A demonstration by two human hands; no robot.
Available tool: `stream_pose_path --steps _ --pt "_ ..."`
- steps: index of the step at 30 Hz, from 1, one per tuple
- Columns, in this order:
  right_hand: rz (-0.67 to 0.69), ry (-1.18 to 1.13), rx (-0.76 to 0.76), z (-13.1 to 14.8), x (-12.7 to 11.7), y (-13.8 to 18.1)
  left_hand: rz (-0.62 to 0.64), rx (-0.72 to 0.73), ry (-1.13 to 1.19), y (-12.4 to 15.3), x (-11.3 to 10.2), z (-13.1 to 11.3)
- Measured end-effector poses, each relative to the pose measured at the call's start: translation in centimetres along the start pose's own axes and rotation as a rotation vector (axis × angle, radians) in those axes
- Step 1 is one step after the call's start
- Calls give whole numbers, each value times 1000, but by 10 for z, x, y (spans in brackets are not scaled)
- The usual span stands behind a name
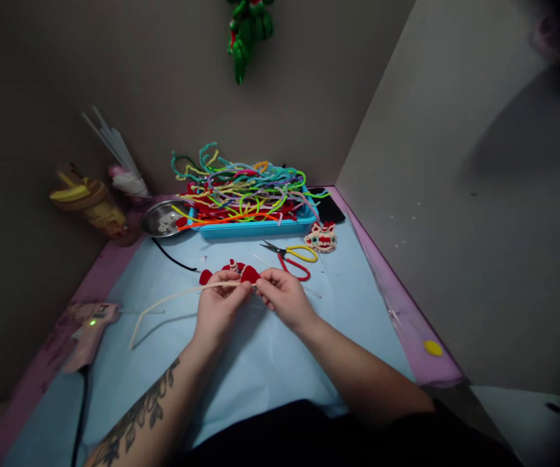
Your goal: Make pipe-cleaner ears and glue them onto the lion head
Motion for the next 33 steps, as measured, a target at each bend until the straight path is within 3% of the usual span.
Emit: stream_pose_path --steps 7,12,18,24,33 --pt "63 -90 -38 -2 4 -1 -40 5 15 1 0 -4" --pt "21 -57 -78 8 10 4 -68 29 26 3 3 -3" --pt "-67 12 -99 4 2 2 -6 7 61 2 3 0" --pt "-52 9 -107 -1 -6 -3 92 4 29 0 0 0" --pt "-27 -16 -109 0 -7 -3 136 -19 12 1 4 -2"
Point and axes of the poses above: each hand's wrist, its own y-axis away from the middle knuckle, its own x-axis out of the palm, z = x × y, the point moved 4 cm from there along -y, towards the middle knuckle, and after that the axes turned 5 degrees about x, right-handed, at the moved point
